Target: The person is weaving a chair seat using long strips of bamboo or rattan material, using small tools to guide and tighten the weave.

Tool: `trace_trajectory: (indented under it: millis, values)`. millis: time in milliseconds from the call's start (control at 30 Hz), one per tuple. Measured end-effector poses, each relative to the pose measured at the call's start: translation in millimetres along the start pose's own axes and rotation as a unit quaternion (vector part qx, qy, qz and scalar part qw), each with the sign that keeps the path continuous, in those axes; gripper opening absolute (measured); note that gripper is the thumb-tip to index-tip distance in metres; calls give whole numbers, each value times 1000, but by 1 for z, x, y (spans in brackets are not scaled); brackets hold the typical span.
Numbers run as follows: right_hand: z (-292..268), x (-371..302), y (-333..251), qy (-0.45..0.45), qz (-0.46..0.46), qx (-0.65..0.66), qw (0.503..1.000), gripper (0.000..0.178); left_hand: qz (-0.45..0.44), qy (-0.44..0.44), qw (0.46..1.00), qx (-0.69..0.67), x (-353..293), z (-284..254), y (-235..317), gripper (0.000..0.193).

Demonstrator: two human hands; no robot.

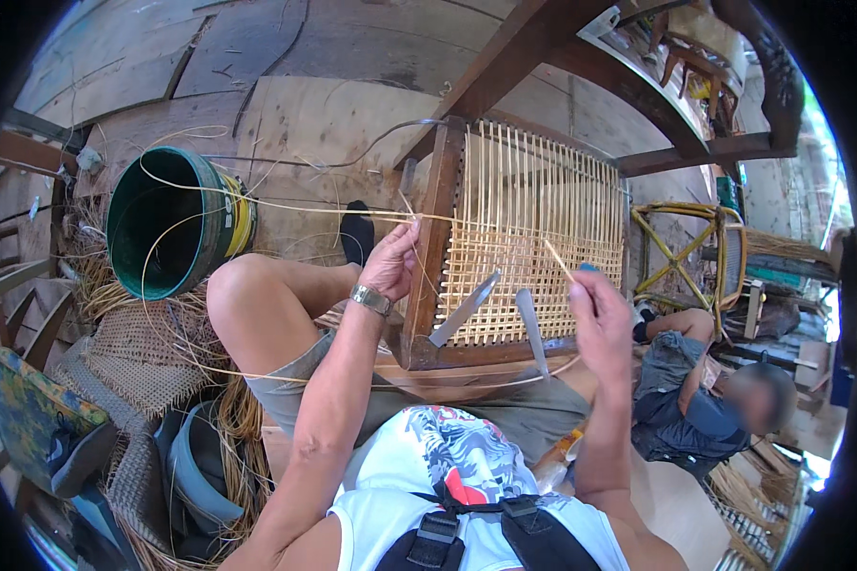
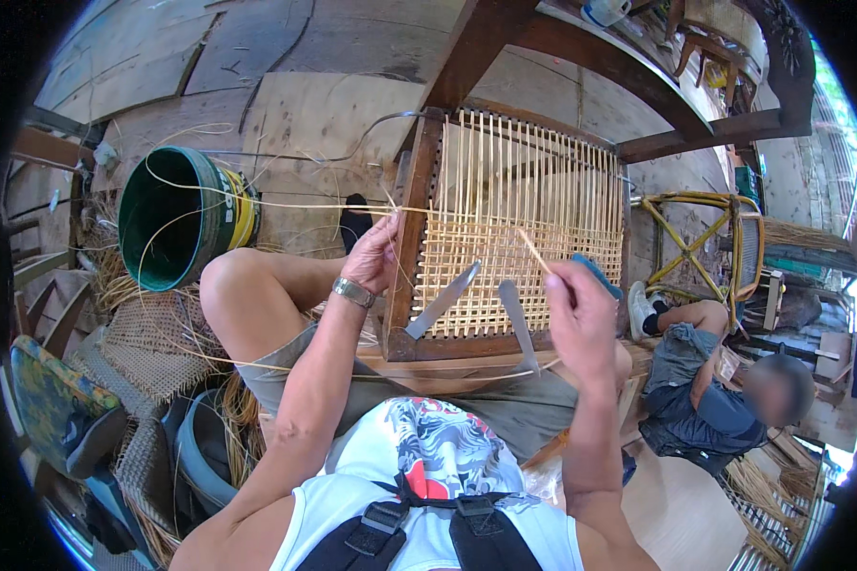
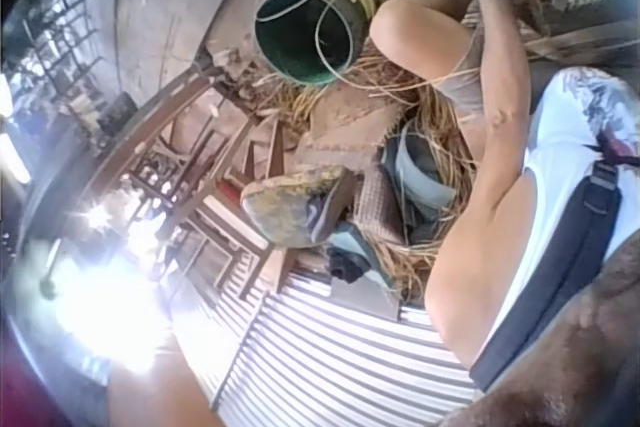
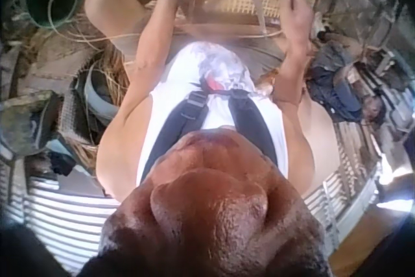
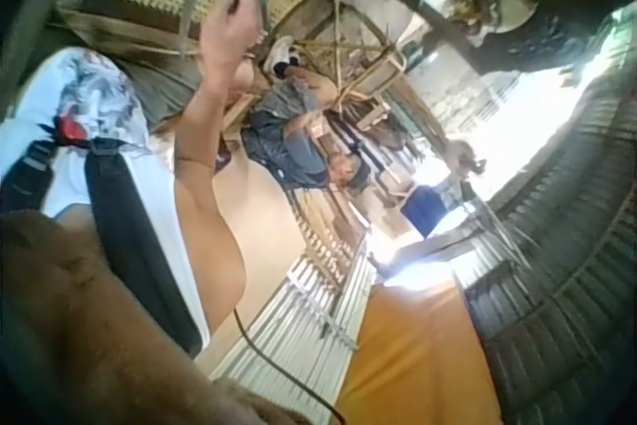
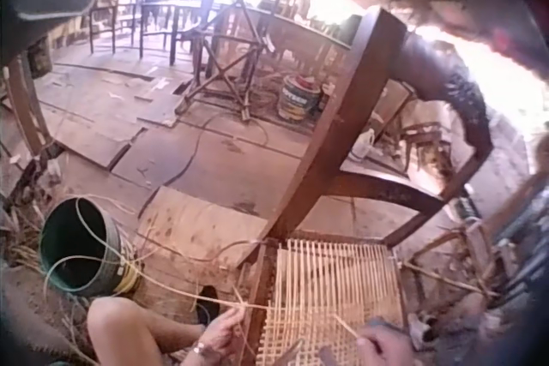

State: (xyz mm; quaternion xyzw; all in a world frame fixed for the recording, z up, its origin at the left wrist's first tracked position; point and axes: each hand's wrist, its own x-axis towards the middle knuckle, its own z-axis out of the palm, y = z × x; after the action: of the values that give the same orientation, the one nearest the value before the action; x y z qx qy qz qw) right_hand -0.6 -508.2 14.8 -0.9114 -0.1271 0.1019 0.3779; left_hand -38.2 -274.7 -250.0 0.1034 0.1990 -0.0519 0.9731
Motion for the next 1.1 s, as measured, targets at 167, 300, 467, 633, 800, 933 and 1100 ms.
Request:
trace_trajectory:
  millis: [167, 300, 467, 633, 800, 933, 1100]
  values:
    - [50, 41, -35, -76, -23, 18, 997, 13, -28, -33, 998, -45, -12, 16, 4, 18]
    - [70, 63, -40, -41, -84, -68, 993, 11, -179, 68, 978, -82, 4, -8, -10, 12]
    - [77, 73, -36, -34, -114, -76, 990, 12, -109, 102, 983, 103, 5, 2, -10, 7]
    - [87, 78, -27, -18, -175, -133, 975, 12, 12, -45, 988, 147, 8, 12, 5, 21]
    - [87, 80, -25, -35, -180, -177, 967, 12, -53, -6, 996, -65, -10, 24, 7, 17]
    - [91, 77, -36, -37, -215, -179, 959, 11, -28, -108, 994, -2, 9, -9, -5, 17]
    - [93, 79, -36, -75, -237, -228, 941, 9, -29, -61, 997, -47, 6, 2, -14, 23]
